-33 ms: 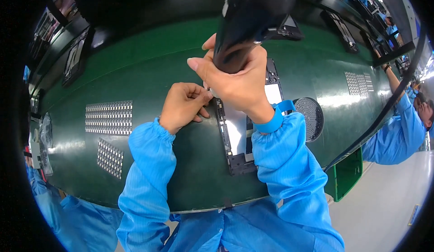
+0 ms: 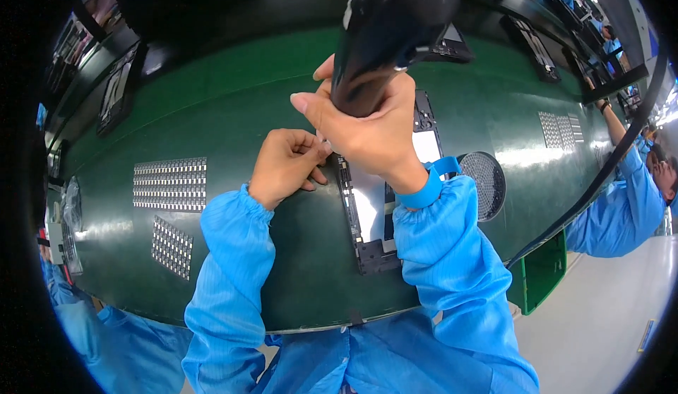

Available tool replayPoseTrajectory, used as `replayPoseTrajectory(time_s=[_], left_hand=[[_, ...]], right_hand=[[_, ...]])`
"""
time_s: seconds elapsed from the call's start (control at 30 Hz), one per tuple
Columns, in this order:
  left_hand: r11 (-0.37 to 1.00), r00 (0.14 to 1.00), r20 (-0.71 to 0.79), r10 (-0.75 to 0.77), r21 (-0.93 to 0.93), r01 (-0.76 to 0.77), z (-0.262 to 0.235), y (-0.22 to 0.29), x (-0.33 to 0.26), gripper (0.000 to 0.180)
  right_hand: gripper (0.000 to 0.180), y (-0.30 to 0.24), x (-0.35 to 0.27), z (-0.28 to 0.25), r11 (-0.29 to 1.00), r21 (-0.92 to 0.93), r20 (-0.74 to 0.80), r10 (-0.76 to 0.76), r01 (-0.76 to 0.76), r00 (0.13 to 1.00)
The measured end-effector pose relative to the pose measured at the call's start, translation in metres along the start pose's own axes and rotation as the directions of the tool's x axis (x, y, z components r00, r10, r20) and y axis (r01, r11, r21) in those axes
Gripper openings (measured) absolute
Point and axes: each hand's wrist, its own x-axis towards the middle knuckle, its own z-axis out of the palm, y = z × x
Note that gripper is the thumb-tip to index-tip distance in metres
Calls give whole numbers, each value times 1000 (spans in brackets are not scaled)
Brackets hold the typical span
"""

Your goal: The person installs screws into a tablet display assembly using an electric screwdriver.

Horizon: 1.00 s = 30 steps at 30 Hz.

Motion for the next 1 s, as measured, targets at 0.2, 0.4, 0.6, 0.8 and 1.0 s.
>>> replayPoseTrajectory(time_s=[0.2, 0.4, 0.6, 0.8, 1.0], left_hand=[[1000, 1000, 9, 18, 9, -18, -2, -5, 3, 24], [1000, 1000, -11, 0, 22, 1, -1, -5, -3, 23], [534, 618, -99, 780, 620, -575, 33, -10, -38, 12], [211, 427, 412, 805, 473, -855, 92, -32, -100, 36], [238, 504, 309, 807, 611, -755, 81, -46, -71, 40]], right_hand=[[30, 4, -4, 5, 999, -37, 45, -14, 16, 999], [29, -3, -5, 2, 999, 40, -34, -6, 7, 999], [23, -1, 8, -24, 989, 41, -283, -124, 141, 951], [26, -27, 14, -37, 958, 25, -286, -265, 284, 921], [32, -50, -6, -46, 940, 113, -244, -288, 322, 926]])
